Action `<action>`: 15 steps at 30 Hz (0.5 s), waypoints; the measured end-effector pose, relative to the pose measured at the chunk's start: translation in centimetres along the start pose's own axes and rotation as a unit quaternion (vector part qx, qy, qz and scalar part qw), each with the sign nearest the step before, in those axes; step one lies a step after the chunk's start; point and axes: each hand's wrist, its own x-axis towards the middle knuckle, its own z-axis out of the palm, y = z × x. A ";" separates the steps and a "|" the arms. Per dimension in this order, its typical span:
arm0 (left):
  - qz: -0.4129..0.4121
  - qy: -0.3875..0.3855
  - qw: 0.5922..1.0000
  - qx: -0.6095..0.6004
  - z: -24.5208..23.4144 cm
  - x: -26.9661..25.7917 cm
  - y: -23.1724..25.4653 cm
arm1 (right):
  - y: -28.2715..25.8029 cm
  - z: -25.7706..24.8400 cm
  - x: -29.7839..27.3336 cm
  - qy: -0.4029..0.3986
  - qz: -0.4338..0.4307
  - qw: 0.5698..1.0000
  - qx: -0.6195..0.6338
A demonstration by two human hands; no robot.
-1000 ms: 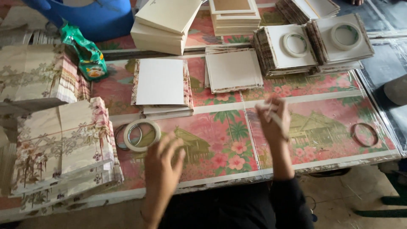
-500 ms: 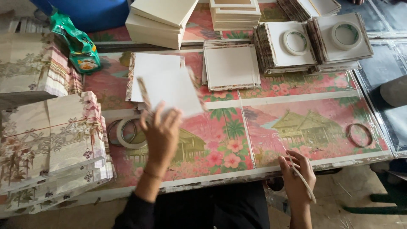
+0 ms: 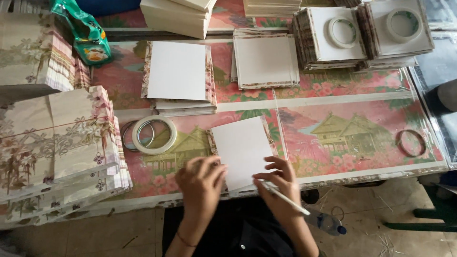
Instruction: The person assembles small books by hand at a table. They pick up a patterned cover and a white inner block, align them, and press the edges together. The person repeats this process, stacking the finished books on the table.
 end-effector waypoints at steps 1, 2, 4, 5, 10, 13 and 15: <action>-0.059 -0.023 0.998 -0.005 -0.4 -0.4 -0.6 | -0.2 0.7 -0.1 -0.026 -0.002 1.000 0.015; -0.118 -0.045 0.992 -0.010 -0.9 -0.8 -1.1 | -0.4 1.3 -0.1 -0.051 -0.004 0.998 0.031; -0.125 -0.067 0.990 -0.017 -0.6 -1.8 -1.5 | -0.5 2.4 -0.5 -0.078 0.002 0.996 0.042; -0.130 -0.089 0.987 -0.027 -0.4 -2.3 -1.7 | -0.5 3.0 -0.7 -0.104 0.009 0.993 0.051; -0.160 -0.103 0.980 -0.063 -1.5 -2.6 -0.8 | -0.7 4.2 -0.8 -0.124 0.004 0.992 0.039; -0.161 -0.104 0.979 -0.065 -1.8 -2.4 -0.5 | -0.8 4.4 -0.9 -0.136 0.011 0.990 0.030; -0.164 -0.114 0.977 -0.070 -1.9 -2.4 -0.5 | -0.8 4.6 -0.8 -0.140 0.012 0.990 0.027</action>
